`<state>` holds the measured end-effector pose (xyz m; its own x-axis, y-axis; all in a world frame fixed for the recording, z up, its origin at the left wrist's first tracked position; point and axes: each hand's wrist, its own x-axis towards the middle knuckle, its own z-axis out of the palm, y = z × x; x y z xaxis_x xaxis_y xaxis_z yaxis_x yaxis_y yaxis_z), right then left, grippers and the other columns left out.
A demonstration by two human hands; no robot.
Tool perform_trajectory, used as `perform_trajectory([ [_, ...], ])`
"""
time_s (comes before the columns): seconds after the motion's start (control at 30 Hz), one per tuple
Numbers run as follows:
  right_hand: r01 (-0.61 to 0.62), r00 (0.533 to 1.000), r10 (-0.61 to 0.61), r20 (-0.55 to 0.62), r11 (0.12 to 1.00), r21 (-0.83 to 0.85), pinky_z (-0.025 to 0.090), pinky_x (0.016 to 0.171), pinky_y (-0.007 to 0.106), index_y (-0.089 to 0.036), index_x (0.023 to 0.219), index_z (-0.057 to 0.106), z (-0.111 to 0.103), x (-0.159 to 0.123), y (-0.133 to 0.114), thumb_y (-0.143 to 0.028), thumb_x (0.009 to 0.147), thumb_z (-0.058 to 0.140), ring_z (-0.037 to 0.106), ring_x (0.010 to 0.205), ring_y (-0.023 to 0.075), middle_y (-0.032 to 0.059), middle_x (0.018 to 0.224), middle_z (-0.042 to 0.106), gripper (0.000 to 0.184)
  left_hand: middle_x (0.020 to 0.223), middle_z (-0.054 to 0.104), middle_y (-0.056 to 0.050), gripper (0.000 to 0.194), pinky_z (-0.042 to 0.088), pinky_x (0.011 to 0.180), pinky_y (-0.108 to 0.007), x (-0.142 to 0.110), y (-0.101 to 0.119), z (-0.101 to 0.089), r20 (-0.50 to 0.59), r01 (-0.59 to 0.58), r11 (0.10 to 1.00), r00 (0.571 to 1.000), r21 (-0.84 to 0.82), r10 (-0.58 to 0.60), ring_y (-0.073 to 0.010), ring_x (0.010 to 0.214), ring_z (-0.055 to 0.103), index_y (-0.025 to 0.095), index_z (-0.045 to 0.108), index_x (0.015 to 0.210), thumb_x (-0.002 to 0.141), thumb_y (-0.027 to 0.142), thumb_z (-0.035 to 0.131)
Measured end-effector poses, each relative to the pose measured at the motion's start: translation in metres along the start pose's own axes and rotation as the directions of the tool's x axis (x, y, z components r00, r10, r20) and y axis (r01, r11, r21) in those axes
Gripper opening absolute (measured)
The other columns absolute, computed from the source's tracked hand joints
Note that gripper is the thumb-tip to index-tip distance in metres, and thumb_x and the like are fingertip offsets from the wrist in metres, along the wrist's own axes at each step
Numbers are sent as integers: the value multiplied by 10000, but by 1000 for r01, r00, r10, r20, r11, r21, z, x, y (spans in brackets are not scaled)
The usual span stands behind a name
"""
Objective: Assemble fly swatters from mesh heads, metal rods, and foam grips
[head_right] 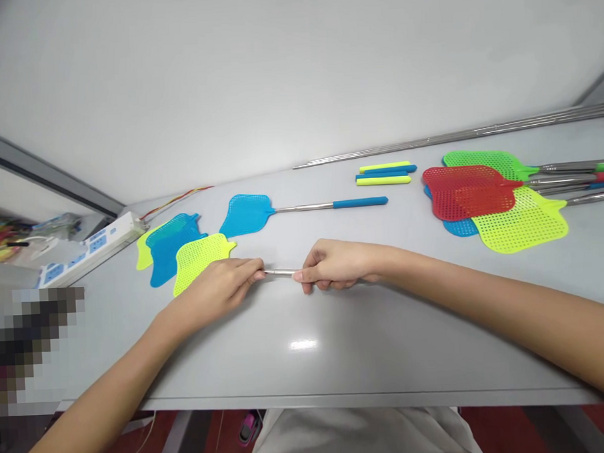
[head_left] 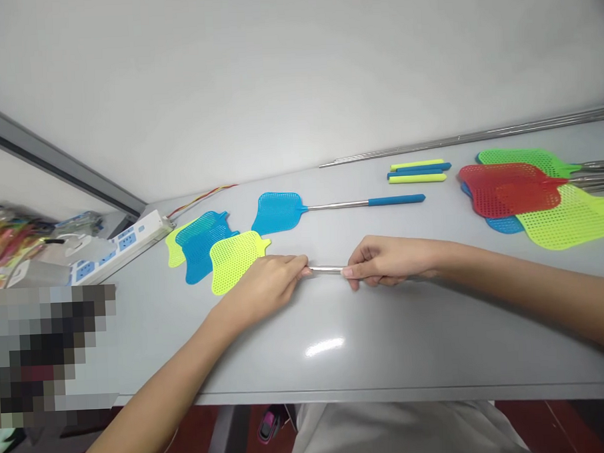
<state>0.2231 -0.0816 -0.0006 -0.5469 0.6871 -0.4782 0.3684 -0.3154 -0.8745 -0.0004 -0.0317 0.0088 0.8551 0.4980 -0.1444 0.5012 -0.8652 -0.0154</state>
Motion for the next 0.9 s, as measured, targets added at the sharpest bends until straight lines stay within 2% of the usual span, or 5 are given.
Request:
perform_trajectory([
  [0.43, 22, 1000, -22, -13, 1000, -7, 135, 331, 174, -113, 729, 596, 2, 1, 2, -479, 739, 593, 228, 372, 17, -70, 509, 346, 366, 584, 477, 14, 273, 270, 489, -241, 0, 7, -3, 26, 62, 993, 998, -99, -60, -126, 495, 429, 180, 415, 706, 919, 263, 265],
  [0.73, 61, 995, -77, -67, 975, -212, 245, 373, 183, -114, 711, 595, 6, -2, -4, -498, 764, 542, 321, 408, 45, -46, 510, 389, 392, 573, 469, 20, 285, 264, 482, -231, 0, 15, -2, 56, 73, 981, 996, -178, -64, -117, 491, 431, 177, 409, 700, 922, 284, 267],
  [0.9, 46, 996, -63, -68, 975, -219, 254, 386, 190, -112, 695, 596, 11, -2, -3, -508, 752, 549, 332, 427, 54, -41, 505, 388, 402, 558, 437, 28, 261, 248, 472, -232, 1, 23, 1, 54, 45, 977, 998, -209, -34, -112, 472, 393, 179, 402, 695, 915, 254, 284],
])
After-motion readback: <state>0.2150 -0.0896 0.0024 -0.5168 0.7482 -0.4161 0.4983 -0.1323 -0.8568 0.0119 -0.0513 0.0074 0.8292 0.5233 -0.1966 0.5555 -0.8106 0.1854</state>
